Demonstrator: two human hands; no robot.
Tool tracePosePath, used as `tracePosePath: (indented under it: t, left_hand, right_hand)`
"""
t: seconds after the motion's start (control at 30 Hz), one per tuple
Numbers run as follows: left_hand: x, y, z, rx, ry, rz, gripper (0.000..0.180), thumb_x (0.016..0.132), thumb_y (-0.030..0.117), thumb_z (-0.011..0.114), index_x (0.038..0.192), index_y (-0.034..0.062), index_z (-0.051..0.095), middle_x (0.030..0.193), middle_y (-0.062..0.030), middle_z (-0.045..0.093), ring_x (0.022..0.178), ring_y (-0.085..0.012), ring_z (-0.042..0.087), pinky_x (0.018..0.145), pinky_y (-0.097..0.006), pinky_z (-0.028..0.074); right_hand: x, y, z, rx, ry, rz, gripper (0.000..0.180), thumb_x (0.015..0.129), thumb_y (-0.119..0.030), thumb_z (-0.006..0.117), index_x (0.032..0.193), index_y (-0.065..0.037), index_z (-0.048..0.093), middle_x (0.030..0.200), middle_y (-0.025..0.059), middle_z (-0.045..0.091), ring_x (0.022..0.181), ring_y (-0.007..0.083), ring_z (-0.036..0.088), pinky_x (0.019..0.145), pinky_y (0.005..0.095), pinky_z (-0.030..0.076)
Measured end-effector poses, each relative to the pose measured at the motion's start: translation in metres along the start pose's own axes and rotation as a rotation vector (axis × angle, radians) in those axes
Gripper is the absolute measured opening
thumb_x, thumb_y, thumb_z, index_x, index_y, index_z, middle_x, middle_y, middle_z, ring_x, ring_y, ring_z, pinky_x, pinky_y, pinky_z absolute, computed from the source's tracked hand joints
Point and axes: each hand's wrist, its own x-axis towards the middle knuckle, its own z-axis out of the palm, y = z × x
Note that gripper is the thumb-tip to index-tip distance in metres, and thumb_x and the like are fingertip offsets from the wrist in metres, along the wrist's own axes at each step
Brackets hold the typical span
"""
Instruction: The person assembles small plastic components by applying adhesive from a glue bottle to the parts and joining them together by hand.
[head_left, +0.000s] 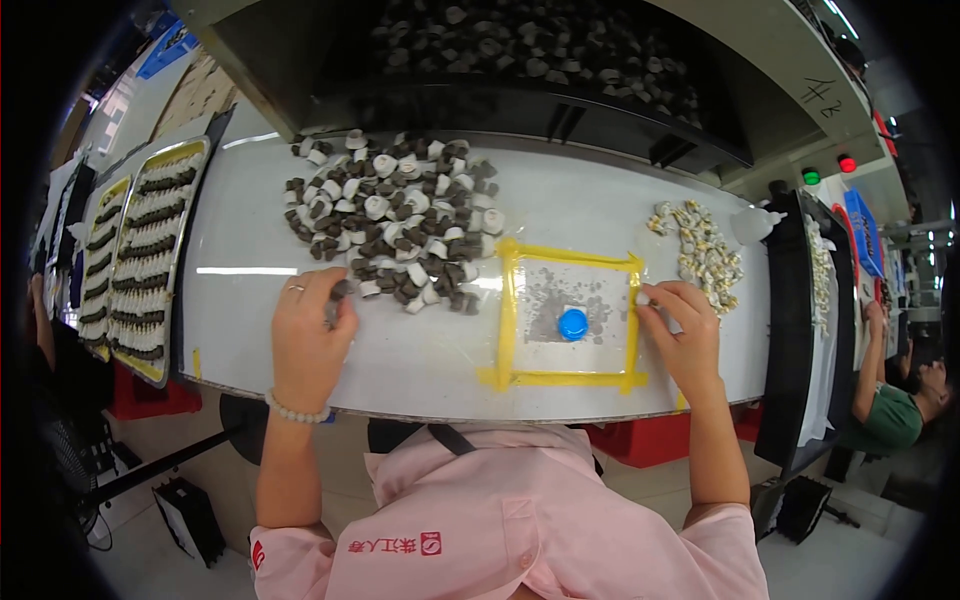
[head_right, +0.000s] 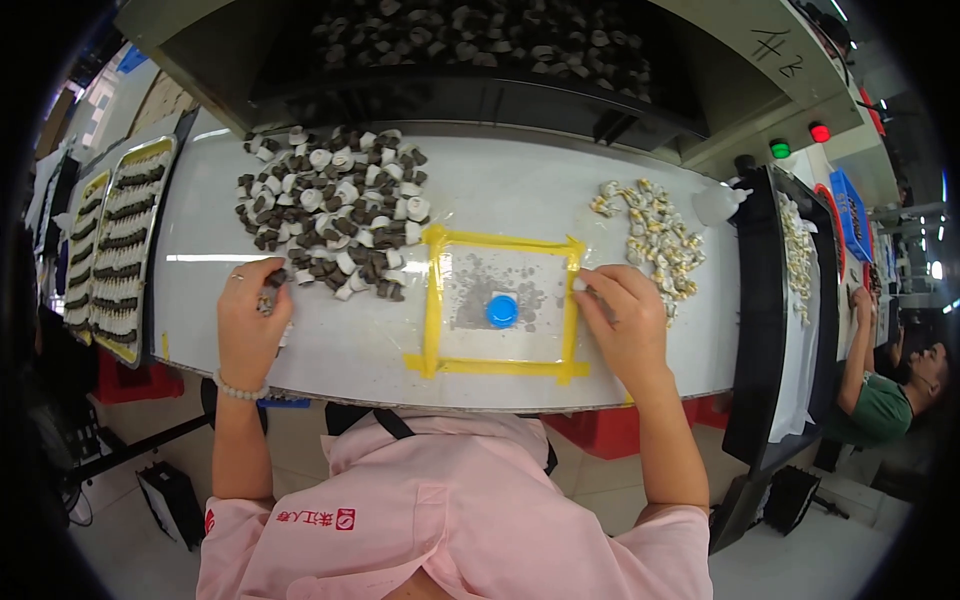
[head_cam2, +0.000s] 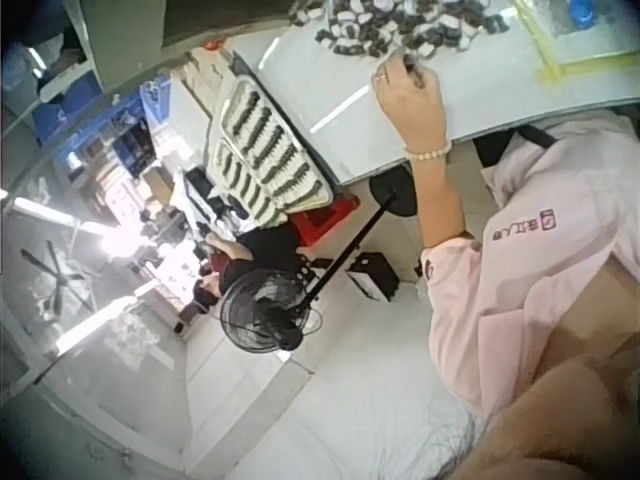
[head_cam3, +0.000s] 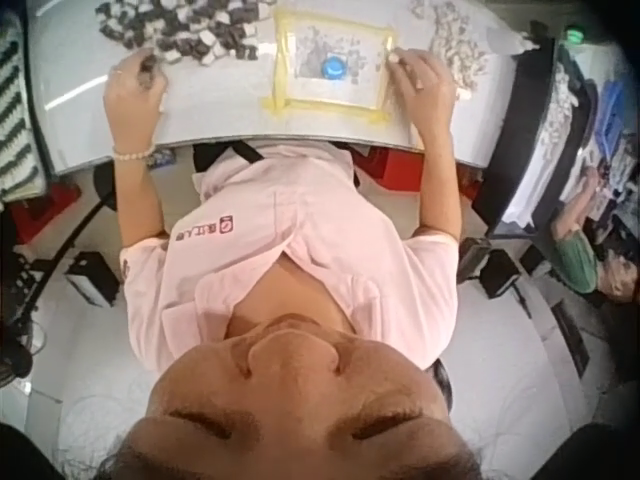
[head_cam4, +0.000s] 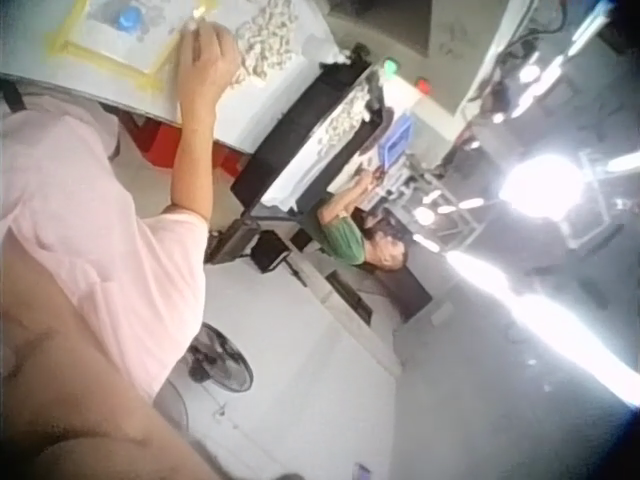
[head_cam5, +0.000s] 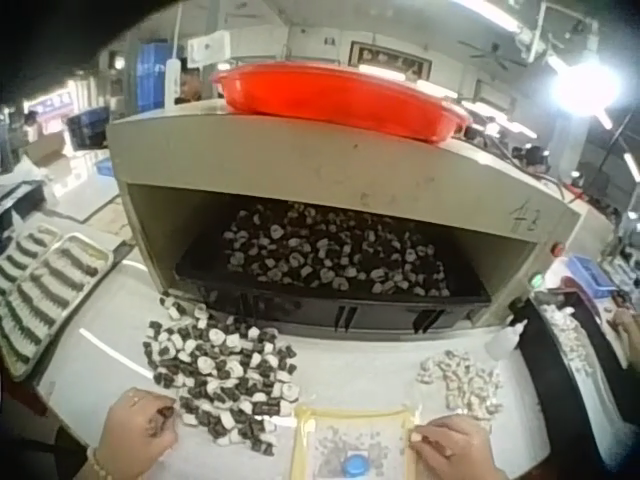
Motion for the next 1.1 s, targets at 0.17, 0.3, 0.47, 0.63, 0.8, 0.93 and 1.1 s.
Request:
tracePosePath:
  t: [0.17, 0.3, 0.47, 0.63, 0.8, 0.93, 1.1]
  left_hand:
    - [-0.008, 0.01, -0.005, -0.643, 0.041, -0.298, 0.024, 0.086, -0.006, 0.056, 0.11, -0.0045, 0.06, 0.094, -0.0101, 0.067, 0.078, -0.0118, 0.063, 0.068, -0.025, 0.05]
    - [-0.019, 0.039, 0.008, -1.271, -0.229, -0.425, 0.027, 0.087, -0.006, 0.056, 0.114, -0.006, 0.058, 0.102, -0.015, 0.066, 0.086, -0.0177, 0.066, 0.076, -0.027, 0.053]
    - [-0.035, 0.068, 0.034, -1.635, -0.374, -0.639, 0.028, 0.087, -0.006, 0.057, 0.115, -0.0053, 0.058, 0.097, -0.0139, 0.067, 0.082, -0.0185, 0.067, 0.077, -0.029, 0.055]
    - [-0.042, 0.078, 0.049, -1.719, -0.397, -0.628, 0.027, 0.086, -0.005, 0.061, 0.114, -0.0047, 0.06, 0.094, -0.0141, 0.068, 0.08, -0.0187, 0.067, 0.075, -0.029, 0.056]
    - [-0.047, 0.083, 0.06, -1.639, -0.429, -0.604, 0.029, 0.084, -0.005, 0.063, 0.113, -0.0048, 0.06, 0.097, -0.0181, 0.067, 0.08, -0.0252, 0.069, 0.071, -0.035, 0.059]
    - [-0.049, 0.091, 0.067, -1.645, -0.422, -0.593, 0.028, 0.084, -0.005, 0.062, 0.112, -0.0051, 0.061, 0.097, -0.0183, 0.067, 0.08, -0.0254, 0.069, 0.071, -0.034, 0.059]
    - [-0.048, 0.094, 0.067, -1.555, -0.415, -0.552, 0.024, 0.086, -0.006, 0.06, 0.11, -0.0054, 0.062, 0.096, -0.0182, 0.068, 0.08, -0.0252, 0.069, 0.072, -0.033, 0.059]
  right_hand:
    - [0.011, -0.028, -0.005, 0.245, -0.137, -0.066, 0.025, 0.072, 0.0, 0.072, 0.097, -0.004, 0.07, 0.088, 0.0097, 0.062, 0.076, 0.0235, 0.06, 0.066, 0.032, 0.05]
    - [0.019, -0.04, -0.001, 0.212, -0.219, -0.213, 0.026, 0.071, -0.001, 0.073, 0.096, -0.004, 0.07, 0.086, 0.0078, 0.063, 0.076, 0.0228, 0.06, 0.064, 0.0321, 0.05]
    - [0.028, -0.048, 0.004, 0.137, -0.253, -0.343, 0.024, 0.069, -0.002, 0.074, 0.092, -0.003, 0.069, 0.084, 0.0068, 0.063, 0.075, 0.0232, 0.059, 0.064, 0.033, 0.05]
    - [0.029, -0.048, 0.005, 0.057, -0.315, -0.378, 0.023, 0.069, -0.003, 0.073, 0.092, -0.002, 0.07, 0.086, 0.0073, 0.063, 0.074, 0.0229, 0.059, 0.064, 0.0329, 0.05]
    - [0.026, -0.05, 0.003, 0.193, -0.272, -0.259, 0.024, 0.072, -0.002, 0.074, 0.095, -0.002, 0.07, 0.086, 0.0083, 0.064, 0.077, 0.023, 0.061, 0.066, 0.0319, 0.051]
    - [0.018, -0.052, 0.001, 0.483, -0.278, -0.052, 0.023, 0.075, -0.002, 0.072, 0.097, -0.002, 0.07, 0.089, 0.0092, 0.065, 0.077, 0.0217, 0.062, 0.067, 0.0305, 0.05]
    - [0.01, -0.063, 0.0, 0.746, -0.322, 0.004, 0.027, 0.077, -0.001, 0.072, 0.104, -0.003, 0.07, 0.092, 0.0092, 0.066, 0.08, 0.0186, 0.062, 0.068, 0.0284, 0.05]
